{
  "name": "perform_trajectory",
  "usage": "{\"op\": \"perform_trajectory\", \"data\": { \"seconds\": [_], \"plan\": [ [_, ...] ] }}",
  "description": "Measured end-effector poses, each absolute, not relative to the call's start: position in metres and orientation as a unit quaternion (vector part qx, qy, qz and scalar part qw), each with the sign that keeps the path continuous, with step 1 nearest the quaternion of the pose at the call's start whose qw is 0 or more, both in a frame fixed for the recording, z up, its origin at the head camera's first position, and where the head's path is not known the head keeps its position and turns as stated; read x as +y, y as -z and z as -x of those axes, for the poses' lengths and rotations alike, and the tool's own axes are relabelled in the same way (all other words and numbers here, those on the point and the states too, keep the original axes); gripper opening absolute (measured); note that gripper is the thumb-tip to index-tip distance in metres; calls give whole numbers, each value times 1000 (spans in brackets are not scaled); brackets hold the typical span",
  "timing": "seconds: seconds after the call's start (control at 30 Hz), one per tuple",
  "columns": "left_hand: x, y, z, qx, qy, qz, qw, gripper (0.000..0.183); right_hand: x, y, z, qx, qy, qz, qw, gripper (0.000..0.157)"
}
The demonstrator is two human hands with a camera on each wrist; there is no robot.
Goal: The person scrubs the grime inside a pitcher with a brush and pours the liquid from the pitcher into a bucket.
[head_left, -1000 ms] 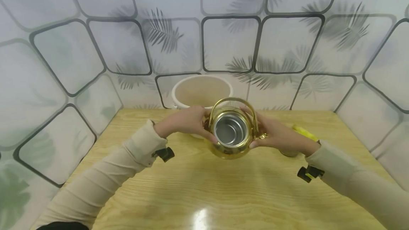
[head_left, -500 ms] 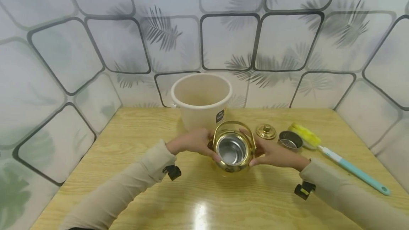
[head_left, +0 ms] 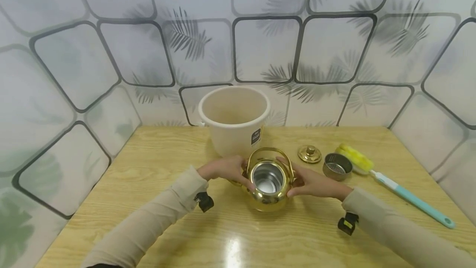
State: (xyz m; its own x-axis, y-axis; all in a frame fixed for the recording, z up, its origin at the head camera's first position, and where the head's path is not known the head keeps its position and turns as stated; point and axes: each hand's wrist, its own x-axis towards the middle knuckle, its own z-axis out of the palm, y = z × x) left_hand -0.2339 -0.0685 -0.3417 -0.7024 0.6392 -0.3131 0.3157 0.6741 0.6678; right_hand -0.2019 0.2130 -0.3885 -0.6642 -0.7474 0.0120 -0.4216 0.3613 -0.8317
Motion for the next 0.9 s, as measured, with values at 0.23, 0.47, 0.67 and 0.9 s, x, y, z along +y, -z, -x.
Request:
{"op": "perform_trajectory", "data": {
  "seconds": [0.23,0.47,0.67,0.9],
  "plan": [
    [-72,344,241,862,-291,-297,290,37,214,389,205,799,434,362,207,90],
    [-74,351,251,846,-295,-348,276,24,214,390,209,811,409,373,187,83],
    [-76,356,253,856,-284,-361,236,33,216,395,210,828,392,367,161,79],
    [-82,369,237,886,-224,-397,81,65,215,389,198,891,298,326,102,76]
  ]
}}
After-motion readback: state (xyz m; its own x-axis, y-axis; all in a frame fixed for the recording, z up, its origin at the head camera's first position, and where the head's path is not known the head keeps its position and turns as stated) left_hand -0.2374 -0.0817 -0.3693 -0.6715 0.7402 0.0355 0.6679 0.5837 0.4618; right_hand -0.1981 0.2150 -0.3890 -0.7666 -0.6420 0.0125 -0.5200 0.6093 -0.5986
